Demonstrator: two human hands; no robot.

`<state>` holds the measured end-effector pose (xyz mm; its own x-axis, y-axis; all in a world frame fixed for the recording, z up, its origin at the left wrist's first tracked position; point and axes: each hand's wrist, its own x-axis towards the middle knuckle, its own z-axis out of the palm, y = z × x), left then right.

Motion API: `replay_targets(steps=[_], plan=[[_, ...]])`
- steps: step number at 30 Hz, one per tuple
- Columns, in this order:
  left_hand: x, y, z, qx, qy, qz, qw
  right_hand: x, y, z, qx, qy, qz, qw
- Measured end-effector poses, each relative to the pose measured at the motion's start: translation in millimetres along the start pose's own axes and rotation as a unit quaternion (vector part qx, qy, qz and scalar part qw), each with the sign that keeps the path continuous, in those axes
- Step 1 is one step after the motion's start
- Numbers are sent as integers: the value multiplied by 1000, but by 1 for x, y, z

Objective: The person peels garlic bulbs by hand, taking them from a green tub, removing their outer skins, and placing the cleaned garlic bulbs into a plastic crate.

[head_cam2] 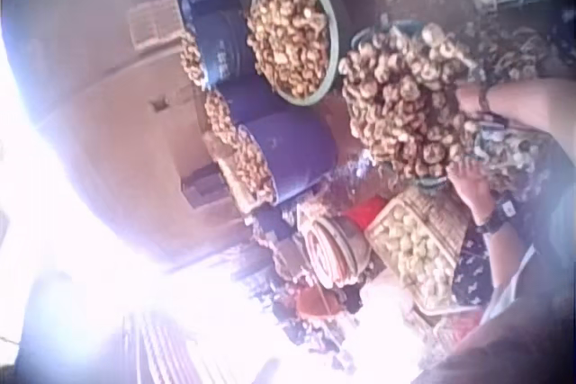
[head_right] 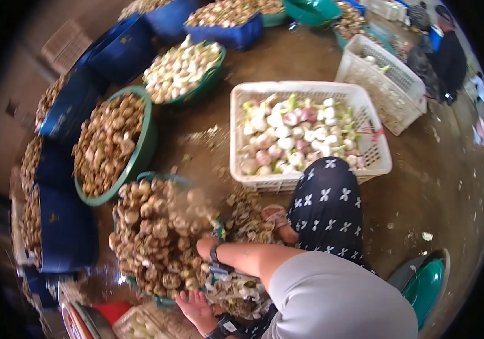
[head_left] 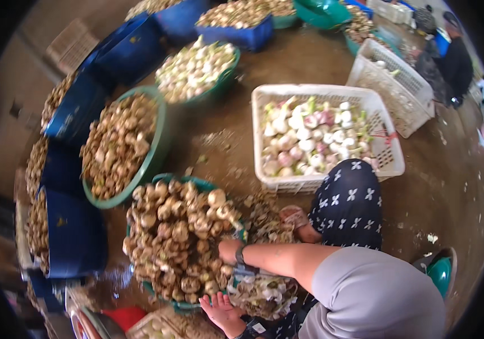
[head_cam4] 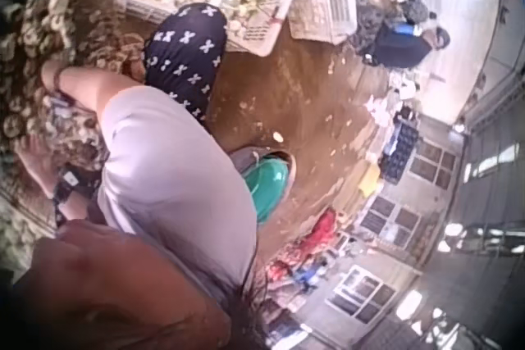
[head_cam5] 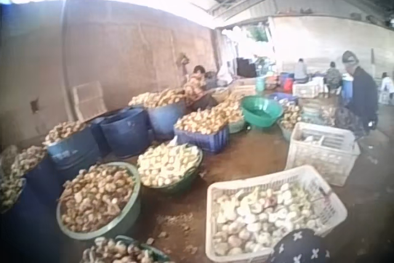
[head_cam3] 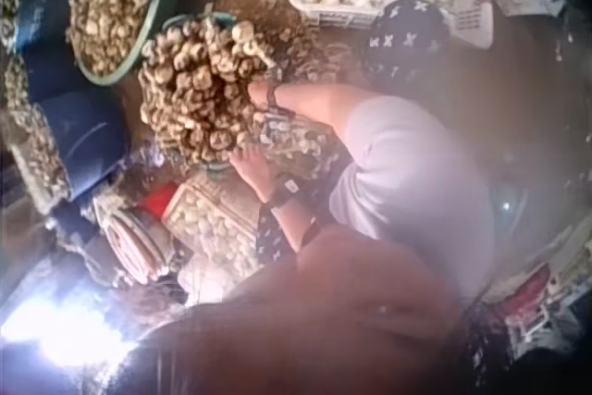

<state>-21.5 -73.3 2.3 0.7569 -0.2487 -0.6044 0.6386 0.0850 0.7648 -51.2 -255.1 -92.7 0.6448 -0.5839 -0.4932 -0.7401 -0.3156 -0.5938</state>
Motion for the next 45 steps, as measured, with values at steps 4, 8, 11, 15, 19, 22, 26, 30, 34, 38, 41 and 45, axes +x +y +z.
replay_targets(steps=[4,8,11,15,19,22,26,30,34,38,41,45], plan=[[11,-17,20,34,-28,-41,998,-14,-4,-6,91,71,-12,993],[4,-14,-1,152,-228,-19,962,21,7,34,-26,-19,43,999],[19,-6,-33,450,-336,189,805,18,29,46,15,-69,-13,997],[17,-11,-47,397,-272,125,868,-45,17,3,126,66,-90,986],[-17,1,25,166,-186,37,968,-98,-1,-13,290,58,-292,910],[-42,11,47,215,-144,68,964,-121,-8,-35,98,-24,-330,939],[-55,18,69,187,-63,-12,980,-144,-3,-26,167,-23,-305,937],[6,-13,25,-46,-100,-52,993,-156,-11,-34,121,29,-305,944],[-8,-13,27,-154,-137,-99,973,-132,2,-19,271,-15,-245,931],[-4,-6,16,-65,-188,-34,980,-143,-14,-48,514,-233,-33,825],[-2,11,5,222,-273,-43,935,-142,-12,-40,340,-60,-220,912],[-28,14,15,569,-285,150,757,-121,8,-24,213,38,-209,954]])
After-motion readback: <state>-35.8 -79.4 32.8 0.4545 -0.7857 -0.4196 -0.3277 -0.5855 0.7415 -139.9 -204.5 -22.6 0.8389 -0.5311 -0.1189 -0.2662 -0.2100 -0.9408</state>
